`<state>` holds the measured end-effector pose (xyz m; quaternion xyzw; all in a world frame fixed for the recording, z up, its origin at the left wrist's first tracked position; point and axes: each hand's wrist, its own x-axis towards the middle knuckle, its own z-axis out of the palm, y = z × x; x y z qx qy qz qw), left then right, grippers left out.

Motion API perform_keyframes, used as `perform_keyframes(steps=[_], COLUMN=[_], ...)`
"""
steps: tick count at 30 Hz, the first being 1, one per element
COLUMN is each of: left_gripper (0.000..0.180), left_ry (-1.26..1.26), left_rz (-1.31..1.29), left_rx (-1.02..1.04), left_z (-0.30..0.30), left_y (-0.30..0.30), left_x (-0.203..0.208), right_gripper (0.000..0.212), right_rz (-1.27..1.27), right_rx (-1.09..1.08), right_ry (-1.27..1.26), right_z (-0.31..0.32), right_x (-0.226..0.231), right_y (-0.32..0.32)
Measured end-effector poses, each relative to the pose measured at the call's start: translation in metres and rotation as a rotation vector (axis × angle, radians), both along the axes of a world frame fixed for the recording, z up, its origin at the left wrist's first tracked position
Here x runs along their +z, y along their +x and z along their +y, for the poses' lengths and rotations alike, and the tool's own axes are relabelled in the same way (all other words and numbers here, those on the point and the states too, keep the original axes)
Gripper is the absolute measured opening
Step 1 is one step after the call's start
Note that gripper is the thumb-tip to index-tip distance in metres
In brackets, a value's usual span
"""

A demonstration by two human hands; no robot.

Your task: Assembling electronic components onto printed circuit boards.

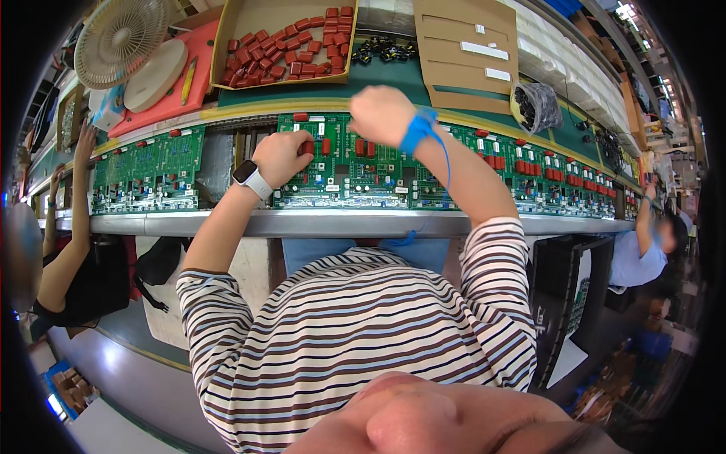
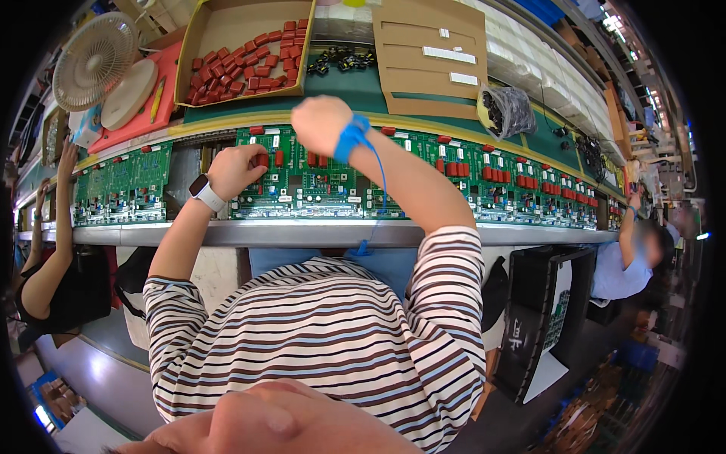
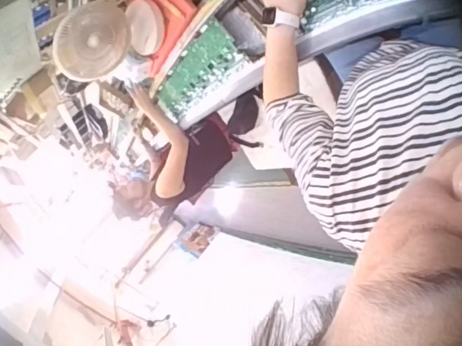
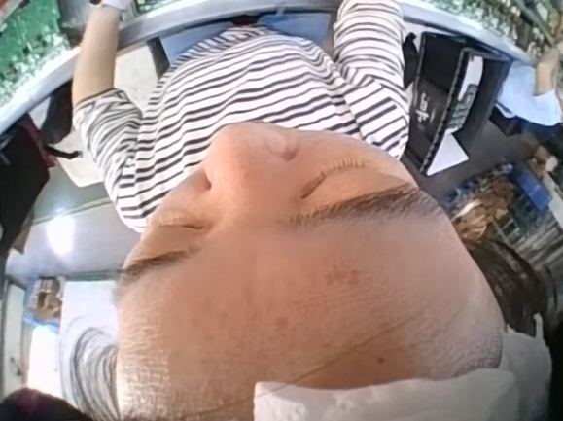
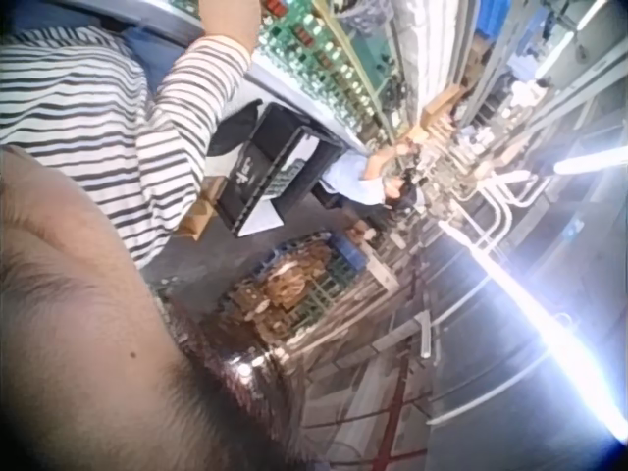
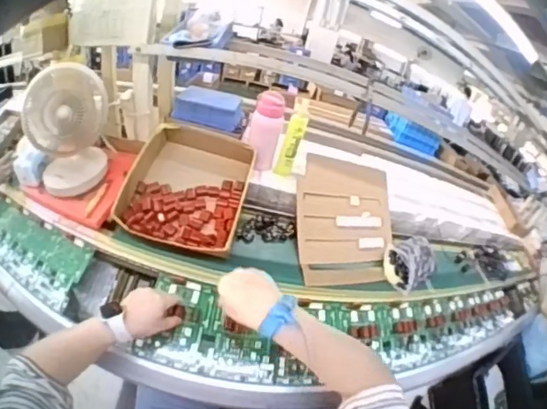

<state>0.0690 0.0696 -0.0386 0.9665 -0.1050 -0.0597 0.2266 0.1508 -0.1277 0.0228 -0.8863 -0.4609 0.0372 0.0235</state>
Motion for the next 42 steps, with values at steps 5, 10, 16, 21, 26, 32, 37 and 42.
perform_keyframes(steps=[5, 10, 16, 21, 26, 32, 37, 42], left_gripper=[0.020, 0.018, 0.017, 0.014, 0.019, 0.042, 0.024, 0.022], left_ry=[0.009, 0.008, 0.096, 0.236, 0.298, 0.142, 0.314, 0.590], left_rz=[-0.061, -0.152, -0.127, -0.042, -0.103, -0.029, -0.228, -0.186], left_rx=[-0.016, 0.002, -0.042, -0.112, -0.161, -0.193, 0.093, 0.451], left_z=[-0.004, -0.005, -0.010, -0.016, -0.025, -0.042, -0.007, 0.082], left_y=[-0.001, -0.004, 0.002, 0.010, 0.012, 0.014, 0.068, 0.117], left_x=[-0.001, -0.010, -0.004, -0.003, -0.007, 0.005, 0.032, 0.043], right_gripper=[0.014, 0.025, 0.040, 0.028, 0.029, 0.026, 0.020, 0.020], right_rz=[-0.230, -0.109, -0.060, 0.073, 0.035, -0.021, -0.134, 0.265], right_rx=[0.073, -0.104, -0.132, -0.162, -0.143, -0.120, -0.004, -0.114], right_ry=[0.340, 0.112, 0.032, 0.123, 0.105, 0.144, 0.616, 0.694], right_z=[0.059, 0.095, 0.120, 0.116, 0.117, 0.112, 0.072, -0.003], right_x=[-0.038, -0.046, -0.064, -0.059, -0.058, -0.057, -0.053, -0.016], right_y=[0.090, 0.115, 0.131, 0.127, 0.124, 0.123, 0.119, 0.050])
